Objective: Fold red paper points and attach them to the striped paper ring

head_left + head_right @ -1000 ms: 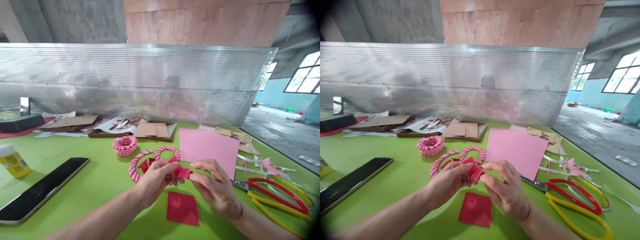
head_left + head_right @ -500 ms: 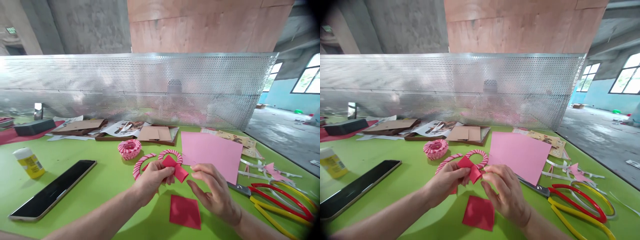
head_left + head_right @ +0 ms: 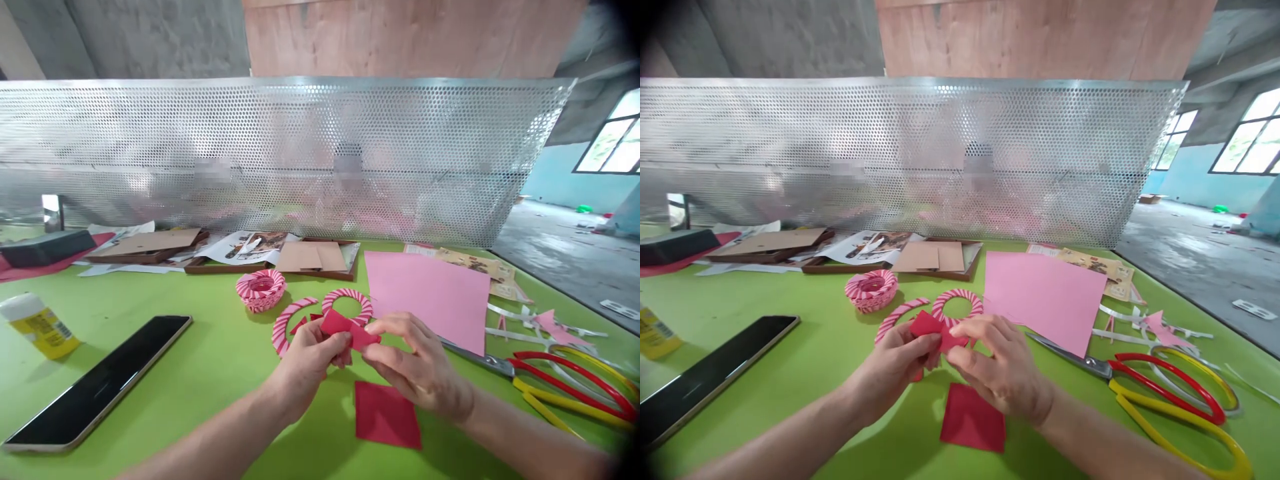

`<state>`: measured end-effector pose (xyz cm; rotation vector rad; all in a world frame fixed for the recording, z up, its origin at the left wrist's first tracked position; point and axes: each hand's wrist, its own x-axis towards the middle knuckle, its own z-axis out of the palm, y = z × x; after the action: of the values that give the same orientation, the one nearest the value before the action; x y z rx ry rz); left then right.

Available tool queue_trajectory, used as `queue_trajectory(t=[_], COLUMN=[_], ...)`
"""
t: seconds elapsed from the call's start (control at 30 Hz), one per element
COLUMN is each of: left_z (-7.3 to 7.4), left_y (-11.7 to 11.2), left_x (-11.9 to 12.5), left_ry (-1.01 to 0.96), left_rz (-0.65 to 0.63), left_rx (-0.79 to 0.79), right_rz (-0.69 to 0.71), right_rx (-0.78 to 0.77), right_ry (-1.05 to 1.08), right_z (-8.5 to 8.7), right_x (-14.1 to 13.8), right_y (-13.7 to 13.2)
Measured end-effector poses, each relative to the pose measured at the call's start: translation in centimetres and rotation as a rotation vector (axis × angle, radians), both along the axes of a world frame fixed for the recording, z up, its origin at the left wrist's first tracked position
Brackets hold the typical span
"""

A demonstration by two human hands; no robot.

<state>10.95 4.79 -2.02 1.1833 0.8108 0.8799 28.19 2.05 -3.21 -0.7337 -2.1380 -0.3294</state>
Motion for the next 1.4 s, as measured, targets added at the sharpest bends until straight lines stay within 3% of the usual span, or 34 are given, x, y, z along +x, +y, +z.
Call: queue_trajectory(t=[0.27,0.5,0.7,0.8,0.97,1.2,1.4], left_z=[0.3,0.4,0.4,0.4,0.4,0.0,0.7], left_y=[-0.5,-0.7,-0.7,-0.6,-0.7,-0.5,-0.7], left_x=[-0.5,-0.4,-0.5,-0.5,-0.5,-0.5,-0.7], left_ry=[0.052,-0.006,0.108,0.196,0.289,0.3,0.266], left_rz=[0.004,-0.106,-0.024,-0.045,-0.124,-0.21,-0.16], left_rx=[0.051,0.104,0.103,0.14,0.29,0.332,0.242], right_rz=[0.08,0.105,0.126,0.141,0.136,0.206,0.161], right_rx=[-0.144,-0.2,-0.273,-0.331,-0.549,-1.076,-1.094], right_ry=[0.163,0.168,0.226,0.279,0.452,0.799,0.888], right_z=[-0.7,-0.7,-0.5,-0.5,-0.4,-0.6,-0.5], right_x=[0.1,0.1,0.2,0.1,-0.6,-1.5,-1.7], right_y=[-0.3,-0.6,-0.7,-0.7,-0.5,-0.4,-0.3])
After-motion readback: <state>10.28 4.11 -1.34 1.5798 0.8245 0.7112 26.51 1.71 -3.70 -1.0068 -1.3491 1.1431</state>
